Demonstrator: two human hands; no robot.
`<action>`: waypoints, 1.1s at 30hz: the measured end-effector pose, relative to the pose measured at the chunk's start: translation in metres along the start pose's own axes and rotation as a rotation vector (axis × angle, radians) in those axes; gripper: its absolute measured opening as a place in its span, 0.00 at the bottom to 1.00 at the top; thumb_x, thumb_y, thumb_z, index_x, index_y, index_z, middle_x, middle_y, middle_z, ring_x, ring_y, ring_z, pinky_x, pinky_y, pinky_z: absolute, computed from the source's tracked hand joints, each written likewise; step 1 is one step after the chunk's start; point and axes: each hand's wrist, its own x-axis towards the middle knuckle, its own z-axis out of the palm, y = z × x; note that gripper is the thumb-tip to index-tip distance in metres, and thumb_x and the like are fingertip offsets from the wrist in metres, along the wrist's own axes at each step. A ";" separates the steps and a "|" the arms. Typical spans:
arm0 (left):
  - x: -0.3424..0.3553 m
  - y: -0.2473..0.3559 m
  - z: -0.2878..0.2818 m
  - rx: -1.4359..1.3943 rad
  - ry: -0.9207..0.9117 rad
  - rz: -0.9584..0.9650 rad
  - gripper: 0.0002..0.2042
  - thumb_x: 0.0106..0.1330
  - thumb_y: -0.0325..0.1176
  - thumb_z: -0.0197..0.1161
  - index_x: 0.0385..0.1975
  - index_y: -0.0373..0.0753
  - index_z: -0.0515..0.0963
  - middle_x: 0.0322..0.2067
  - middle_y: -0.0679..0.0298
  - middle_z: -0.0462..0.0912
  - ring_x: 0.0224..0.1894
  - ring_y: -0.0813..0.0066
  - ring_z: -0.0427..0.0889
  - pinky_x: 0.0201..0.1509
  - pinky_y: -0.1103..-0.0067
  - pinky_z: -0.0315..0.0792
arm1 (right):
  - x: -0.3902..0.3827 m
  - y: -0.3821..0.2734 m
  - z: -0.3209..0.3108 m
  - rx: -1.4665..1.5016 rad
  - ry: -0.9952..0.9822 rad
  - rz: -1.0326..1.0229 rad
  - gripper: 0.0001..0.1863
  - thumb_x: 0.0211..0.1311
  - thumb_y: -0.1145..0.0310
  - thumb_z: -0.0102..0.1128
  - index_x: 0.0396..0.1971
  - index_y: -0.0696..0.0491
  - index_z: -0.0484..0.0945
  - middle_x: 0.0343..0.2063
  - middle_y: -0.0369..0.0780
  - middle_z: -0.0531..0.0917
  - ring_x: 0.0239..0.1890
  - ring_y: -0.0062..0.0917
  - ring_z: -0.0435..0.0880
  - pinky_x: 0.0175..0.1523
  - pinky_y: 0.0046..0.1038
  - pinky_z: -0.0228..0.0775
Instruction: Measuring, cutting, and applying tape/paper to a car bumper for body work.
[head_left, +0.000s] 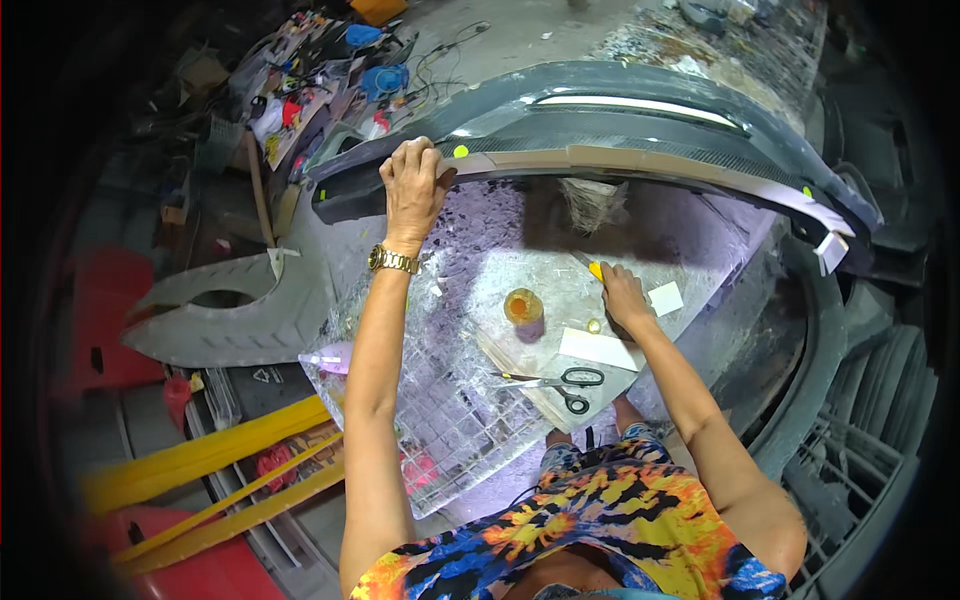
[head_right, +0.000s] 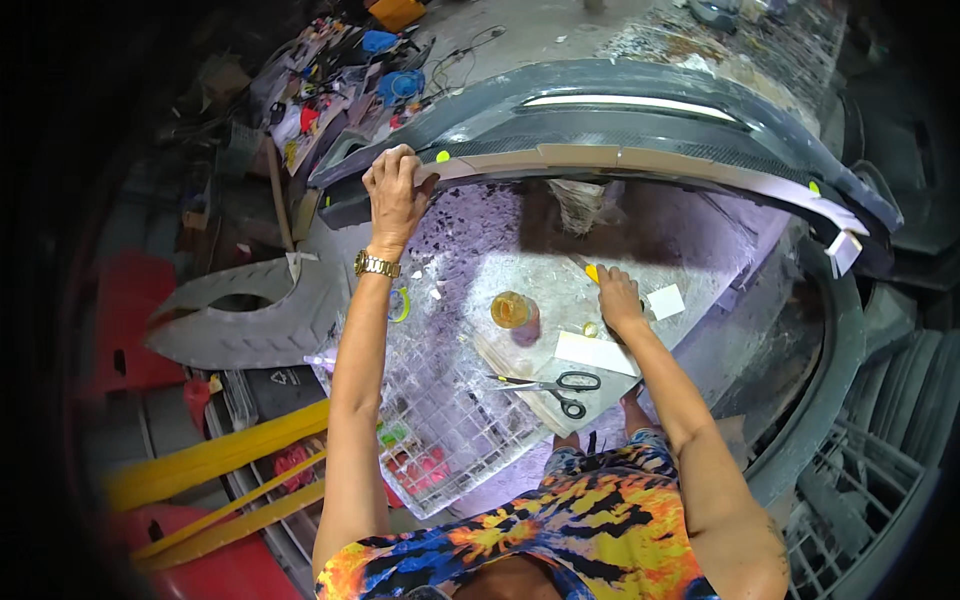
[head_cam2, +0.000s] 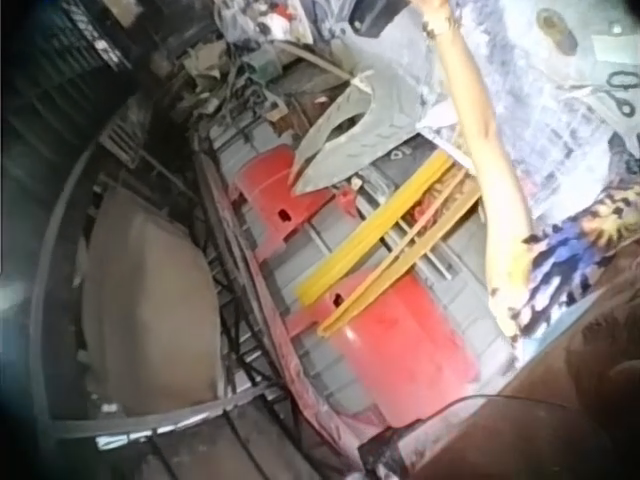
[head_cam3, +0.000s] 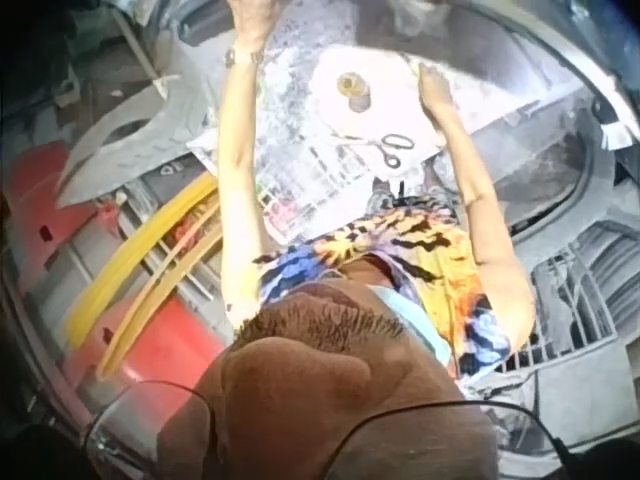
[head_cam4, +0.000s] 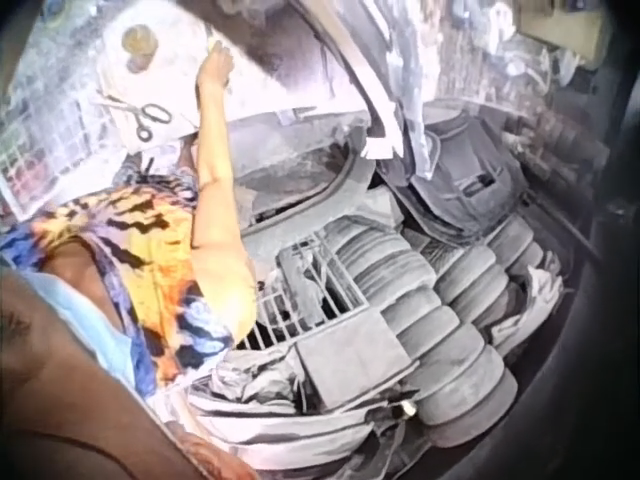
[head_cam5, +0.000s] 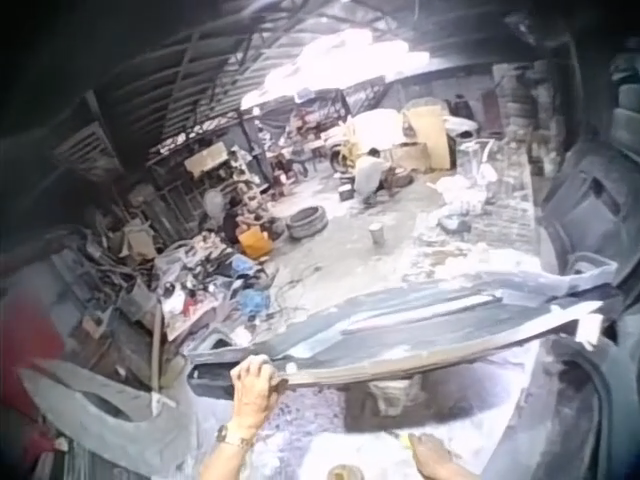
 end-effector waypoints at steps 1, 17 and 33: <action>0.001 0.009 -0.001 0.009 0.071 -0.059 0.20 0.50 0.35 0.71 0.40 0.43 0.71 0.47 0.64 0.71 0.55 0.62 0.67 0.57 0.64 0.57 | -0.003 -0.005 -0.017 -0.017 0.061 -0.066 0.24 0.56 0.74 0.57 0.55 0.57 0.67 0.44 0.52 0.76 0.48 0.48 0.74 0.52 0.43 0.67; -0.026 0.064 0.085 -2.101 0.579 -1.303 0.09 0.63 0.42 0.65 0.34 0.45 0.77 0.29 0.72 0.79 0.31 0.81 0.79 0.33 0.79 0.78 | 0.177 -0.276 -0.195 -0.347 0.005 -0.744 0.17 0.57 0.68 0.59 0.45 0.59 0.77 0.40 0.52 0.80 0.46 0.46 0.78 0.49 0.39 0.71; -0.023 0.066 0.083 -2.131 0.676 -1.403 0.19 0.54 0.44 0.73 0.36 0.39 0.73 0.29 0.68 0.77 0.29 0.79 0.79 0.22 0.79 0.77 | 0.149 -0.283 -0.158 -0.458 0.076 -0.760 0.11 0.57 0.74 0.56 0.38 0.60 0.79 0.38 0.49 0.80 0.41 0.47 0.79 0.46 0.39 0.71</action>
